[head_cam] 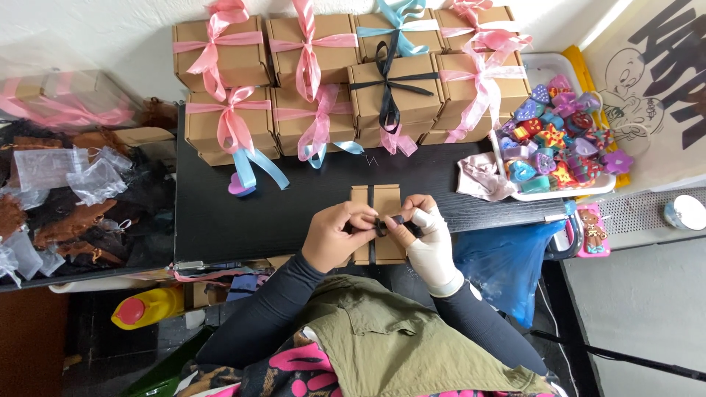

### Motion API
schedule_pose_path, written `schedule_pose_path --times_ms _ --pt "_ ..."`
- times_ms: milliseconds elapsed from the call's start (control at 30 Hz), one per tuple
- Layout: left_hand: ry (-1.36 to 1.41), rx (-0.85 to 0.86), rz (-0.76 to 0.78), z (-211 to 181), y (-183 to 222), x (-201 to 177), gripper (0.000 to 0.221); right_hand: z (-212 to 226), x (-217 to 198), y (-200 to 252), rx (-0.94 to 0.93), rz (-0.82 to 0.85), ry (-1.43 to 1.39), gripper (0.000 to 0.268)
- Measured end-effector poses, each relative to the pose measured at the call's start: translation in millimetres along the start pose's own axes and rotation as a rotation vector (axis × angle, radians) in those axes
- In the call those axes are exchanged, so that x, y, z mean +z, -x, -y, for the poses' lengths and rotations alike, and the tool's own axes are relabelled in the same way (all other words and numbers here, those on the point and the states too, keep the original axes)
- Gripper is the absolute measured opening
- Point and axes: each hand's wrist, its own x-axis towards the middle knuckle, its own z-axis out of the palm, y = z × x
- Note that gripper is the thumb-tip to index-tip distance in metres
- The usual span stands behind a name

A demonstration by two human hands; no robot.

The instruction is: The person is preparing and packing small gift boxes with decorative filler, heart-shaped ornaments, and mesh bags, and tying them with ribbons.

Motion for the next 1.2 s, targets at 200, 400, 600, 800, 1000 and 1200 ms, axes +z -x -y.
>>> schedule_pose_path --times_ms 200,400,600,800,1000,1200 --pt "0.050 -0.025 -0.168 -14 7 -19 0.037 -22 -13 7 0.015 -0.087 0.209 0.017" --pt "0.212 -0.403 -0.326 18 39 -44 0.049 -29 -32 11 0.089 -0.118 0.213 0.014" --pt "0.123 -0.422 -0.298 11 42 -47 0.045 -20 -41 7 0.183 -0.053 0.140 0.009" --pt "-0.046 -0.396 -0.249 5 39 -43 0.036 -10 -37 6 0.303 0.141 -0.719 0.009" --pt "-0.072 -0.407 -0.271 4 41 -44 0.034 -36 -45 7 0.462 0.142 -0.860 0.007" --pt "-0.113 -0.424 -0.178 2 39 -47 0.036 -49 -65 16 0.412 0.204 -0.177 0.010"
